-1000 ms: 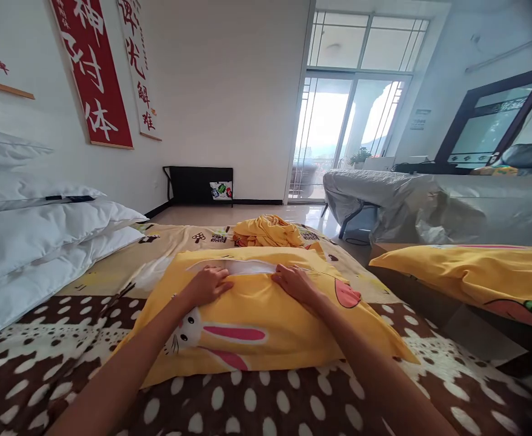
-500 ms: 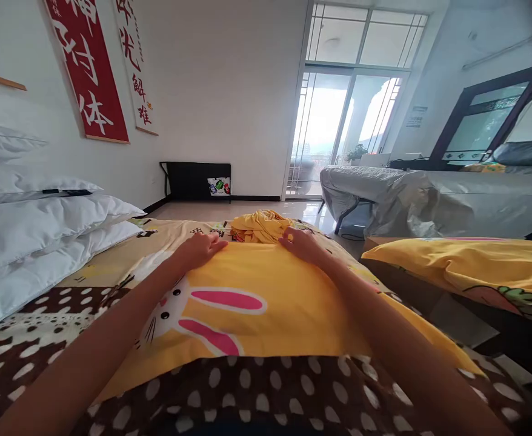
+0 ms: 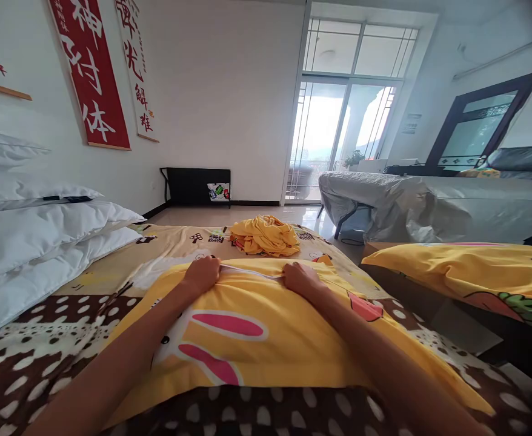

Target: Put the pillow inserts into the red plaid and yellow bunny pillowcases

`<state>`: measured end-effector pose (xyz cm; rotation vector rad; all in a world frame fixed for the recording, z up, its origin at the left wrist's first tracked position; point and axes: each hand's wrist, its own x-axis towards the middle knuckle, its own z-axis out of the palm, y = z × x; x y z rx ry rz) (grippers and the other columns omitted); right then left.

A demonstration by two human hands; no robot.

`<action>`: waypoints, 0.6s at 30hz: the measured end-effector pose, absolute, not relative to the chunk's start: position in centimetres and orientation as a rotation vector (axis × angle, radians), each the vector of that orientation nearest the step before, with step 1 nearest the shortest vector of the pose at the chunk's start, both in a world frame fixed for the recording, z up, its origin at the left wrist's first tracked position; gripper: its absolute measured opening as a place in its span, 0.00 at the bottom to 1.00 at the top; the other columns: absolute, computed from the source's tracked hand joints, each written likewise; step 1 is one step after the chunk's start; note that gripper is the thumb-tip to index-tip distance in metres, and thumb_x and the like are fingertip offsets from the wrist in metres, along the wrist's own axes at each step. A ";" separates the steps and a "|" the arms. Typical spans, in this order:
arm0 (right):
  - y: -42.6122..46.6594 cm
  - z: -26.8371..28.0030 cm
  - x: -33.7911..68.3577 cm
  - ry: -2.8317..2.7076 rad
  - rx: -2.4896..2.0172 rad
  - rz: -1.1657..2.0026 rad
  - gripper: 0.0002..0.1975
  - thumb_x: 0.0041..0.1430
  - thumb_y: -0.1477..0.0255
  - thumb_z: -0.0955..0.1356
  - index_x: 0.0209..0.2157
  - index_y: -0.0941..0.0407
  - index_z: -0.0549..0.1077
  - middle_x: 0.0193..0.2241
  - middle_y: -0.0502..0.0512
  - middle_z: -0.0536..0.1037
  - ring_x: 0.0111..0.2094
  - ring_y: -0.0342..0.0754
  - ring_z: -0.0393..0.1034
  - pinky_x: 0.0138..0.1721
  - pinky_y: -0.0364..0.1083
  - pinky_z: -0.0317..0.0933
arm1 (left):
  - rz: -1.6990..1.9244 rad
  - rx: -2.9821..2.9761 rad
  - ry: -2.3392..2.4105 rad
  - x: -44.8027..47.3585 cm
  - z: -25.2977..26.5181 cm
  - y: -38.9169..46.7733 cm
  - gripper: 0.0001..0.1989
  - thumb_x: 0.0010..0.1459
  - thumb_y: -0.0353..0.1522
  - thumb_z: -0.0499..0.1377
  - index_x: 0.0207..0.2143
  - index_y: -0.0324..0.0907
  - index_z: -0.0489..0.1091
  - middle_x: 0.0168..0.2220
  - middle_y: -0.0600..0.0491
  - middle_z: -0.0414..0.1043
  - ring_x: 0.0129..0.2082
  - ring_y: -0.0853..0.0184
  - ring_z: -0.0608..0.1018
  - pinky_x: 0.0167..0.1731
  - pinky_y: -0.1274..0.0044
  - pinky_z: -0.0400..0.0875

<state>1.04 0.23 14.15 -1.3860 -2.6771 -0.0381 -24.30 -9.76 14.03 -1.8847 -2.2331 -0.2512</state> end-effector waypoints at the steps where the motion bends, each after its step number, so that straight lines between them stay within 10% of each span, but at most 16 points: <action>1: 0.1 14.3 0.9 -2.610 -1.436 -0.101 0.12 0.57 0.73 0.62 0.38 0.61 0.76 0.33 0.66 0.78 0.35 0.55 0.73 0.34 0.46 0.59 | -0.283 -1.825 -2.224 -24.0 14.6 -9.8 0.16 0.60 0.31 0.45 0.37 0.36 0.72 0.34 0.39 0.76 0.34 0.57 0.78 0.31 0.72 0.64; 10: 1.1 21.9 3.2 -1.722 -1.094 -0.710 0.12 0.57 0.71 0.58 0.25 0.57 0.69 0.20 0.56 0.71 0.24 0.47 0.64 0.26 0.44 0.46 | -0.777 -1.332 -1.588 -24.5 23.3 -11.5 0.22 0.63 0.41 0.44 0.24 0.40 0.67 0.20 0.50 0.68 0.23 0.65 0.72 0.24 0.76 0.52; 18: 1.1 11.1 0.7 -2.402 -1.092 -0.550 0.17 0.63 0.66 0.60 0.28 0.57 0.76 0.25 0.57 0.78 0.26 0.46 0.69 0.26 0.43 0.46 | -0.285 -1.846 -1.754 -27.3 11.7 -10.5 0.27 0.65 0.45 0.40 0.30 0.40 0.73 0.22 0.49 0.73 0.22 0.63 0.74 0.22 0.77 0.56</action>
